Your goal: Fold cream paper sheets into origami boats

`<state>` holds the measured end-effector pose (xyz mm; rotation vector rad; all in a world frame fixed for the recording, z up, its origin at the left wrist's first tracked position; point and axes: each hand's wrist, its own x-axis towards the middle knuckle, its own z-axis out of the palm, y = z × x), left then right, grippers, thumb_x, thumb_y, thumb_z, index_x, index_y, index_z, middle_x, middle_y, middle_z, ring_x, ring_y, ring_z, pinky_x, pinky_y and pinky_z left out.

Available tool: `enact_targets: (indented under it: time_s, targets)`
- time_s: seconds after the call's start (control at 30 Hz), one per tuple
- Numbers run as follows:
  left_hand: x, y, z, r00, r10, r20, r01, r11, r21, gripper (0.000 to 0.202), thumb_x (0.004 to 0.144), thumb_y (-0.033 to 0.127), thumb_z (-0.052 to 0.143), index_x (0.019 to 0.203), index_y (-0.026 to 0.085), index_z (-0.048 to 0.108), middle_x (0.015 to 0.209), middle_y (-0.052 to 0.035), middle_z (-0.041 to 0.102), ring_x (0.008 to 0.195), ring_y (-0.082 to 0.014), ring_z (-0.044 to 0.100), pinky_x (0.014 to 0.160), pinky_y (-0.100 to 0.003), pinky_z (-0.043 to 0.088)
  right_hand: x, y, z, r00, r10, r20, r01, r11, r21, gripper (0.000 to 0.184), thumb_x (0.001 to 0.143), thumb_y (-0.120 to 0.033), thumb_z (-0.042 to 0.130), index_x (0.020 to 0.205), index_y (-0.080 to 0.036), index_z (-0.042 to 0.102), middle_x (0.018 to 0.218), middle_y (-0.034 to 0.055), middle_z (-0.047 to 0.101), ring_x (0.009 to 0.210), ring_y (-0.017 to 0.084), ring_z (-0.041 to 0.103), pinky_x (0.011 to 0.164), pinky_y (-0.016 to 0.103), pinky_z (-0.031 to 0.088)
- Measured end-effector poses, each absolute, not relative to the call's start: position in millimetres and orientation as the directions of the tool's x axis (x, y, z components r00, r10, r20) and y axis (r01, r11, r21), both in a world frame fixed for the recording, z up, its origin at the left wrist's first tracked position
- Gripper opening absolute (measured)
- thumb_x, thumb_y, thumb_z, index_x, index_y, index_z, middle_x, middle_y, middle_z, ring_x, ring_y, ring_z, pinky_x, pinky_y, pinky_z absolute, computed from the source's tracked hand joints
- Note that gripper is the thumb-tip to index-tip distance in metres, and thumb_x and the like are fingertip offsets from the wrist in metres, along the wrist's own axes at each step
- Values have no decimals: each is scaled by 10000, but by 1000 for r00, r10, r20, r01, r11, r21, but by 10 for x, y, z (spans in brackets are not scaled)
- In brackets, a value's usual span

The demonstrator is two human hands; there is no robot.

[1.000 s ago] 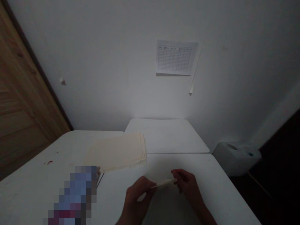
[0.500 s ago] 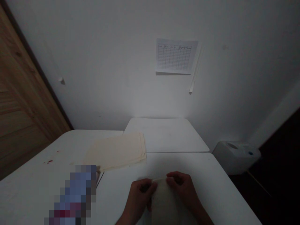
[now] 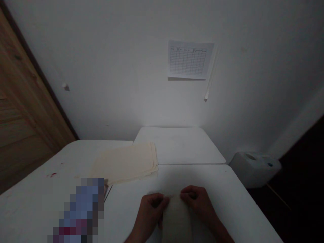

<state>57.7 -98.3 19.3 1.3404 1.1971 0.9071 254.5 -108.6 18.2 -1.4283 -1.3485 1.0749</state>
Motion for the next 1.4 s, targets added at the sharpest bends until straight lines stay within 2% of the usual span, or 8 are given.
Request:
enact_targets:
  time_s: [0.33,0.7,0.87,1.03,1.23,1.4]
  targets:
    - [584,-984,224,188,976,-106,147,79,986,448,703,574,658,577,145,637,483,29,512,361,-93,423,311,-185,310,2547,-1077,159,53,997,-48,215,-59,-975,254,716,-396,712,794,-155,724,741,65,734,711,224,685,602,256,476]
    - [566,-979,160,206,973,-106,108,85,991,488,714,612,638,567,147,628,458,41,473,321,-93,411,283,-191,304,2538,-1079,154,69,997,-30,205,-43,-978,307,699,-452,734,777,-155,733,751,74,735,726,233,687,627,272,500]
    - [571,-990,230,196,977,-84,121,61,991,490,702,610,651,544,146,632,470,31,478,373,-97,428,320,-187,330,2562,-1064,132,65,997,-49,222,-63,-973,332,692,-472,728,790,-154,731,730,67,726,686,215,669,588,259,480]
    - [569,-997,259,192,977,-89,116,67,991,507,689,635,648,602,136,684,524,5,548,375,-100,443,303,-187,323,2562,-1061,111,26,997,-77,206,-80,-975,333,693,-440,730,849,-146,716,634,29,688,573,163,610,517,227,420]
    - [583,-1003,227,183,976,-120,125,98,987,539,674,669,648,658,134,713,522,-1,575,348,-99,447,294,-193,343,2537,-1060,88,39,996,-85,205,-92,-974,308,693,-439,727,699,-132,697,614,27,665,554,139,579,497,210,390]
    - [575,-997,204,184,979,-93,98,76,992,523,697,648,647,672,130,710,538,-3,587,338,-94,455,285,-190,353,2573,-1064,125,32,997,-72,169,-76,-983,382,688,-507,727,672,-127,686,566,21,635,524,134,567,494,216,410]
